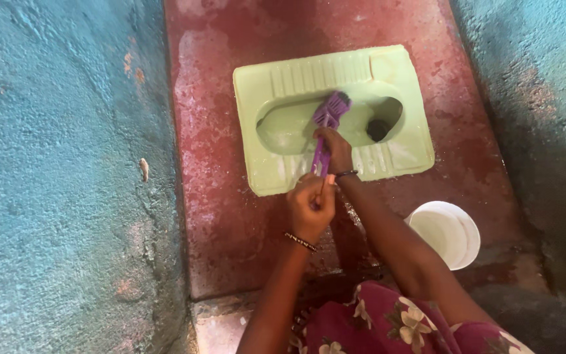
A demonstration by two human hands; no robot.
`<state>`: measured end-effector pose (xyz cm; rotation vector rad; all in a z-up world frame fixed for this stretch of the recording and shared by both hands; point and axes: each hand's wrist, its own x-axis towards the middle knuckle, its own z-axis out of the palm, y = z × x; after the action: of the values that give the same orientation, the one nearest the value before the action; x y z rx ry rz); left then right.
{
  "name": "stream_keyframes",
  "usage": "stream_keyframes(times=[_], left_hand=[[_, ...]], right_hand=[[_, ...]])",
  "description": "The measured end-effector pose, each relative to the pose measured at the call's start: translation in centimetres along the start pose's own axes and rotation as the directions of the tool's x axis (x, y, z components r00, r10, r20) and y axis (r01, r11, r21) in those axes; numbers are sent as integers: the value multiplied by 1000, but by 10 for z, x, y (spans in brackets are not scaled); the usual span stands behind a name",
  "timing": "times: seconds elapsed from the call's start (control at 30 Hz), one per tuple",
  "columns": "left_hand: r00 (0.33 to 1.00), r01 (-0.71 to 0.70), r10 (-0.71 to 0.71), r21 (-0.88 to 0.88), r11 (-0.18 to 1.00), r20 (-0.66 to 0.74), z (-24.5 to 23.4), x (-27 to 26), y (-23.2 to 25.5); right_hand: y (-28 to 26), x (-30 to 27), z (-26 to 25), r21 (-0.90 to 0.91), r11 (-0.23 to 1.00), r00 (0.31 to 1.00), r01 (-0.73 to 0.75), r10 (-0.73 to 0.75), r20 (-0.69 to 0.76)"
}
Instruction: The person cleans a squat toilet by applying water from a cup and scrubbing the inner surfaces with a purple brush.
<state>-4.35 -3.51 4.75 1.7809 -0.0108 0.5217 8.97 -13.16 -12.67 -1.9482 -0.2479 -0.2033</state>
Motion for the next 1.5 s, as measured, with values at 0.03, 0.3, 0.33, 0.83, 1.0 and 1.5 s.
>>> stream_keyframes(times=[0.03,0.3,0.33,0.83,1.0,1.5], left_hand=[[999,-46,47,-37,998,28,0,-2,0],[970,-11,33,-93,996,240,34,11,-12],[964,-33,52,-76,997,262,39,12,-11],[923,111,-32,-185,977,383,26,28,-5],[954,59,-8,-161,985,300,23,10,8],[984,102,-50,-310,945,174,-28,18,27]], right_hand=[[3,-2,-3,-86,995,998,49,-52,-24],[33,-26,-42,-418,907,866,-49,-170,-470],[39,-24,-46,-512,853,877,-100,-168,-451],[43,-27,-36,200,974,896,-105,180,-406],[-5,-48,-44,-215,976,895,-45,-56,-443],[-19,-26,-28,492,853,837,-174,391,-383]])
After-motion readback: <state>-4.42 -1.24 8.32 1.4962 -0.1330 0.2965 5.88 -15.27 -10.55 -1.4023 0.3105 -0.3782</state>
